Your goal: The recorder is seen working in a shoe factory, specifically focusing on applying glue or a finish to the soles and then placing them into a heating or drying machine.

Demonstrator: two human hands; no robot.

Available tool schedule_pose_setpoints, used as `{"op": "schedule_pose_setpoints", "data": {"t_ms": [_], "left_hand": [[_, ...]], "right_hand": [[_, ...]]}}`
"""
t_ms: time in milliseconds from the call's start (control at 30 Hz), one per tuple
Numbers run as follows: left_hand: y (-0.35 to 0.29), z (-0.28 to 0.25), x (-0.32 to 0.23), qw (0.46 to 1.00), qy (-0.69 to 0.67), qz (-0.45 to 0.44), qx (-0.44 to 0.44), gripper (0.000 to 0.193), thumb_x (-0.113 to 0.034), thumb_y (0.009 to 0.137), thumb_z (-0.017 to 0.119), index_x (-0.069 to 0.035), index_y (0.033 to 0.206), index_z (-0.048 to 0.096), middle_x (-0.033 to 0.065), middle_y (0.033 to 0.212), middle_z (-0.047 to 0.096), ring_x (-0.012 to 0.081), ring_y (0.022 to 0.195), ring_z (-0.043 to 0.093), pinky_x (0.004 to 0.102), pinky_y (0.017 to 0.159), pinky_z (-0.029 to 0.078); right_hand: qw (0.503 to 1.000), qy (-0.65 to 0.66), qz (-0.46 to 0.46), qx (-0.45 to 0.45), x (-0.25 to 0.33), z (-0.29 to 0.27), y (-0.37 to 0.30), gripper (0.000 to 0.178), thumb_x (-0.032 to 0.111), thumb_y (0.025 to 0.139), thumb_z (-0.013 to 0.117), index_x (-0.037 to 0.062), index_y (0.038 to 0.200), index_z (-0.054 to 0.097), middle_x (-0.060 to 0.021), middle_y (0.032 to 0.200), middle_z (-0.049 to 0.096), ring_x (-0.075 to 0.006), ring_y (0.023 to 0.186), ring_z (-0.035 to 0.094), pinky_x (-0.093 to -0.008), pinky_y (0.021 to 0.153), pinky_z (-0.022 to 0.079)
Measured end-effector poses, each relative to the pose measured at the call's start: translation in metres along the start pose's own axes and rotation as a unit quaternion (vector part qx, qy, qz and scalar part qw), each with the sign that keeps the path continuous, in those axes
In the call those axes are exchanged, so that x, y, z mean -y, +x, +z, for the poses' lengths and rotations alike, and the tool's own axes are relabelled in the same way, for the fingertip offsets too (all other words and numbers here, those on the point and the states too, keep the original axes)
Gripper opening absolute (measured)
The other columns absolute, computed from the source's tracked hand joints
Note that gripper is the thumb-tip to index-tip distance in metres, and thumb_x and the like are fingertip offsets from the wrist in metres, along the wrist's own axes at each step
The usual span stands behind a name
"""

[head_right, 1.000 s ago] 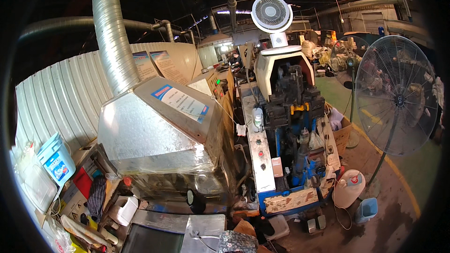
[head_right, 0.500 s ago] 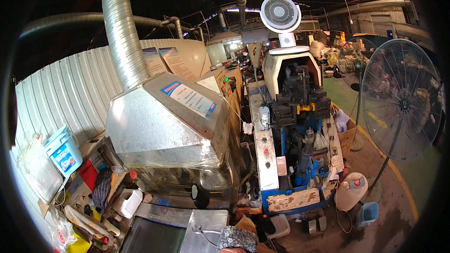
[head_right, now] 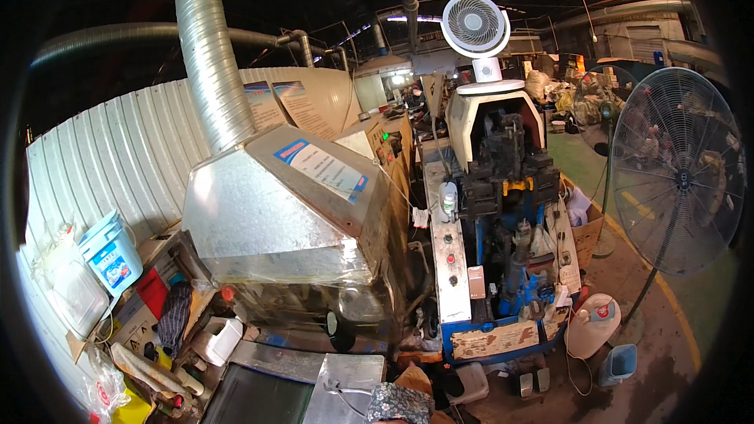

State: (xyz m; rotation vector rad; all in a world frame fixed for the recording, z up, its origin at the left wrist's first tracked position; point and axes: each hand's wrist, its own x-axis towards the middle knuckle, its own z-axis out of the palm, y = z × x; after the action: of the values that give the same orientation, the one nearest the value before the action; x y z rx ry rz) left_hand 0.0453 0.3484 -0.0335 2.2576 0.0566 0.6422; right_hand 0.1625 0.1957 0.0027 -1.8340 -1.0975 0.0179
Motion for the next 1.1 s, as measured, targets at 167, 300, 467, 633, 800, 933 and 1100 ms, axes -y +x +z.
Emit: {"op": "schedule_pose_setpoints", "data": {"t_ms": [167, 300, 467, 633, 800, 933, 1100], "left_hand": [[-0.012, 0.004, -0.006, 1.000, 0.006, 0.004, -0.004, 0.041, -0.025, 0.085, 0.070, -0.005, 0.118, 0.057, 0.0195, 0.106, 0.061, 0.0365, 0.095, 0.060, 0.0440, 0.085, 0.048], [-0.021, 0.005, -0.009, 1.000, 0.013, 0.007, -0.007, 0.042, -0.025, 0.084, 0.070, -0.005, 0.119, 0.057, 0.0196, 0.108, 0.061, 0.0367, 0.096, 0.060, 0.0441, 0.086, 0.048], [-0.040, 0.002, -0.014, 0.999, 0.033, 0.000, 0.012, 0.042, -0.025, 0.084, 0.071, -0.005, 0.119, 0.057, 0.0197, 0.109, 0.061, 0.0370, 0.098, 0.059, 0.0442, 0.087, 0.048], [-0.040, 0.018, 0.003, 0.996, -0.048, -0.071, 0.012, 0.053, -0.022, 0.078, 0.073, -0.003, 0.122, 0.052, 0.0216, 0.120, 0.054, 0.0376, 0.112, 0.053, 0.0448, 0.099, 0.042], [-0.040, 0.015, 0.007, 0.990, -0.088, -0.097, 0.048, 0.057, -0.021, 0.077, 0.072, -0.002, 0.126, 0.050, 0.0215, 0.123, 0.053, 0.0360, 0.113, 0.052, 0.0441, 0.099, 0.042], [-0.042, 0.017, 0.002, 0.992, -0.070, -0.098, 0.039, 0.058, -0.025, 0.077, 0.071, -0.001, 0.126, 0.051, 0.0214, 0.125, 0.052, 0.0363, 0.114, 0.051, 0.0442, 0.100, 0.041], [-0.044, 0.015, 0.001, 0.994, -0.066, -0.076, 0.033, 0.059, -0.024, 0.077, 0.072, -0.002, 0.127, 0.050, 0.0213, 0.126, 0.052, 0.0362, 0.115, 0.051, 0.0446, 0.101, 0.040]], "right_hand": [[1.000, 0.000, 0.007, 0.000, 0.002, 0.001, -0.002, 0.021, 0.021, 0.091, 0.059, 0.0070, 0.103, 0.069, -0.0157, 0.103, 0.067, -0.0351, 0.093, 0.064, -0.0435, 0.080, 0.052], [0.998, 0.046, -0.037, -0.014, -0.008, 0.008, 0.000, 0.021, 0.021, 0.091, 0.059, 0.0062, 0.103, 0.069, -0.0161, 0.102, 0.067, -0.0352, 0.093, 0.063, -0.0445, 0.080, 0.051], [1.000, -0.016, -0.002, 0.000, 0.001, 0.006, -0.006, 0.019, 0.018, 0.087, 0.061, 0.0047, 0.097, 0.069, -0.0164, 0.100, 0.066, -0.0356, 0.090, 0.063, -0.0437, 0.079, 0.051], [0.997, -0.021, -0.063, -0.033, -0.015, 0.009, 0.004, 0.017, 0.019, 0.092, 0.061, 0.0069, 0.102, 0.068, -0.0053, 0.097, 0.067, -0.0232, 0.084, 0.068, -0.0310, 0.070, 0.055], [0.995, 0.003, -0.083, -0.063, -0.016, 0.005, 0.007, 0.017, 0.016, 0.090, 0.062, 0.0053, 0.102, 0.068, -0.0075, 0.099, 0.067, -0.0241, 0.086, 0.068, -0.0319, 0.072, 0.055], [0.993, 0.016, -0.096, -0.061, -0.020, 0.006, 0.004, 0.018, 0.016, 0.090, 0.062, 0.0056, 0.104, 0.067, -0.0076, 0.101, 0.067, -0.0240, 0.086, 0.068, -0.0322, 0.073, 0.055], [0.992, 0.043, -0.102, -0.058, -0.017, 0.008, 0.002, 0.018, 0.014, 0.091, 0.062, 0.0044, 0.105, 0.066, -0.0088, 0.100, 0.066, -0.0248, 0.086, 0.067, -0.0327, 0.072, 0.055]]}}
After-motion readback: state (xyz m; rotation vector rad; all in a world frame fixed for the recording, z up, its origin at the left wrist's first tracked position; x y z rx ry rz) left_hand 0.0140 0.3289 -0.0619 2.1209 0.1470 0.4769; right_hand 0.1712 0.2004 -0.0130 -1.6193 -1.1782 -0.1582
